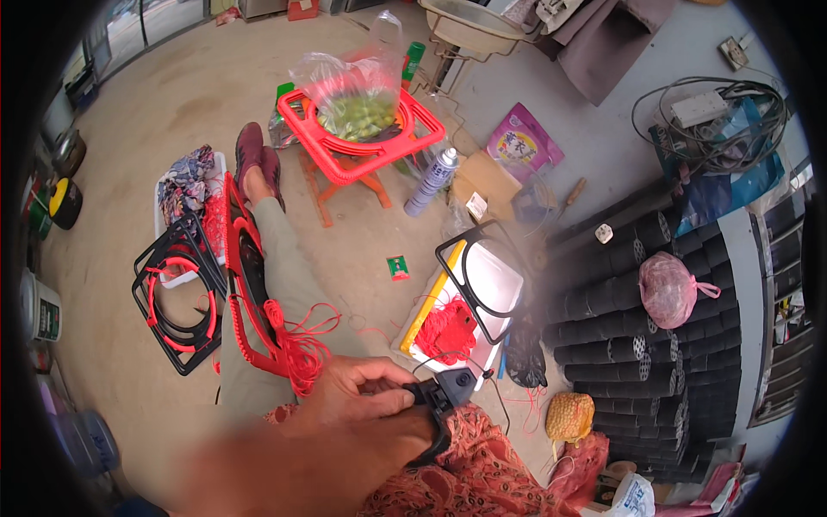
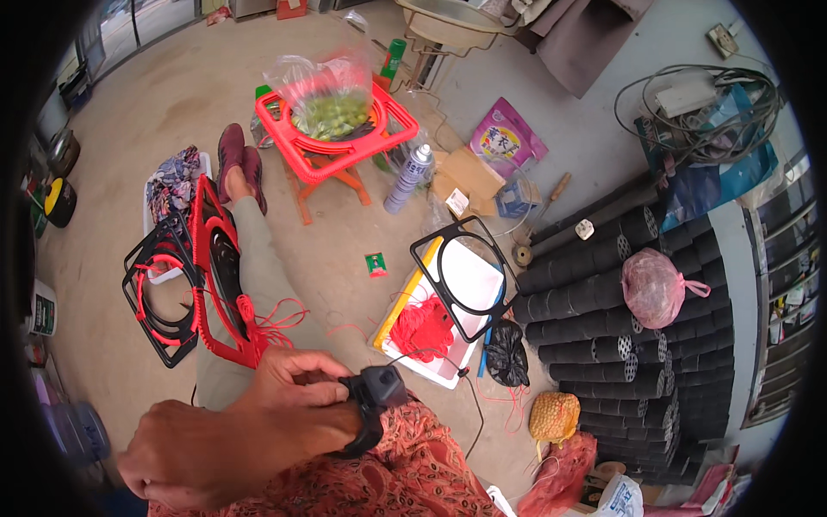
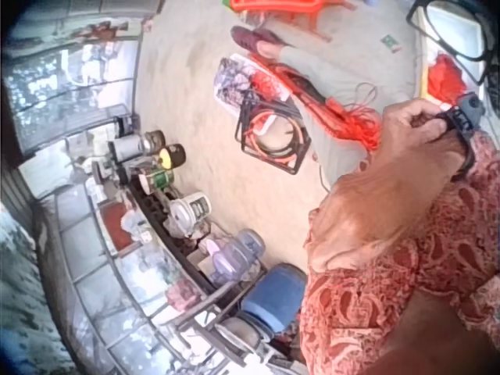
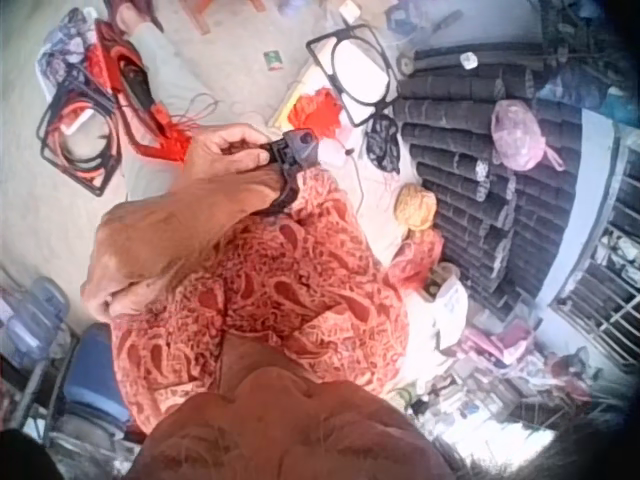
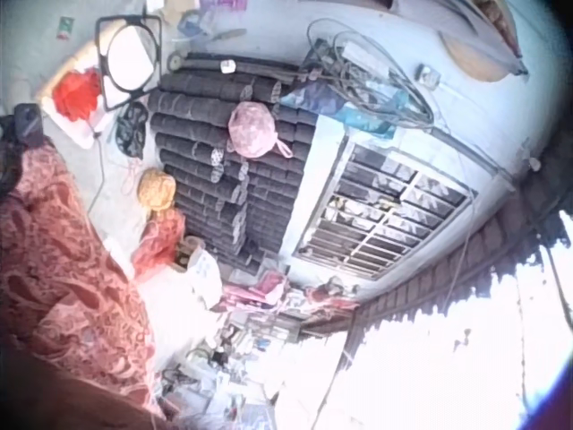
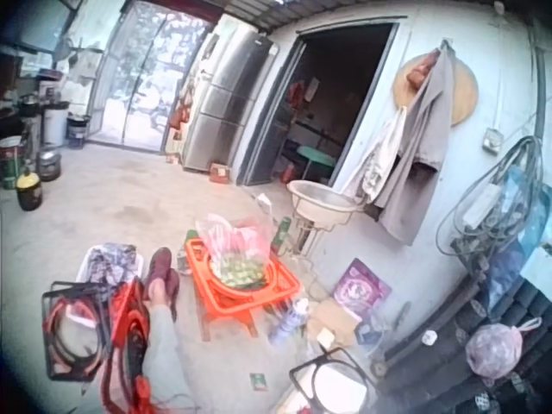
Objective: The person fastens black straps around both wrists by hand, then weaves red cord onto a rod by hand.
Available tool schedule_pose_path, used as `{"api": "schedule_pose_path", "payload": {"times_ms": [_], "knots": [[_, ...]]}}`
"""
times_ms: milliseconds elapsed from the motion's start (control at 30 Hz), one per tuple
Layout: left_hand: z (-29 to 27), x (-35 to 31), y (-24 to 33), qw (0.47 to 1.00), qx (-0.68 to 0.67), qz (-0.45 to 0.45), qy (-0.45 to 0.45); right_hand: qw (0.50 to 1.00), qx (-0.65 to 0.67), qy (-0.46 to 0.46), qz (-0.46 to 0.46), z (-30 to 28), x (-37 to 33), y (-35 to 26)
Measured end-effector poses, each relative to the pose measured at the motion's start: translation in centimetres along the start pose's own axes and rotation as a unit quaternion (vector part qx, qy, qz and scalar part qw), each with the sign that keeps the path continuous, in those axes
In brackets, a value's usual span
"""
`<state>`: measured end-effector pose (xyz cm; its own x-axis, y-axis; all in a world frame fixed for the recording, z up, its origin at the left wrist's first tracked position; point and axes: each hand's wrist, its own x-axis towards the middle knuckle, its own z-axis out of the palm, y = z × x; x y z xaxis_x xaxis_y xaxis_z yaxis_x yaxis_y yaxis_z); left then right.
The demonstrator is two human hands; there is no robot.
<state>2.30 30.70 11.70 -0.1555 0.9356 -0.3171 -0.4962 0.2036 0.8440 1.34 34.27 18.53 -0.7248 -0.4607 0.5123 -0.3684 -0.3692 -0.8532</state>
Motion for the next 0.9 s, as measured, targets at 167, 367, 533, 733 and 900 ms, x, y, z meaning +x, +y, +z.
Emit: {"api": "schedule_pose_path", "payload": {"times_ms": [167, 367, 533, 733, 900], "knots": [[-0.6, 0.2, 1.0, 0.995, -0.077, -0.047, 0.045, 1.0, 0.02, 0.01, 0.002, -0.4, 0.7, -0.2], [-2.2, 0.3, -1.4, 0.993, -0.119, -0.009, 0.025, 0.984, 0.071, 0.131, 0.093, -3.0, 1.0, 0.5], [-2.7, -0.3, -2.6, 0.991, -0.12, 0.043, 0.047, 0.98, 0.067, 0.157, 0.1, -4.4, 1.4, 2.8], [-3.2, -1.9, -2.3, 0.989, -0.047, 0.082, 0.11, 0.958, -0.189, 0.203, 0.076, -6.0, 1.1, 4.1], [-1.6, -5.9, 1.9, 0.966, 0.255, 0.016, 0.026, 0.888, -0.411, 0.2, 0.038, -6.5, 0.6, 5.7]]}}
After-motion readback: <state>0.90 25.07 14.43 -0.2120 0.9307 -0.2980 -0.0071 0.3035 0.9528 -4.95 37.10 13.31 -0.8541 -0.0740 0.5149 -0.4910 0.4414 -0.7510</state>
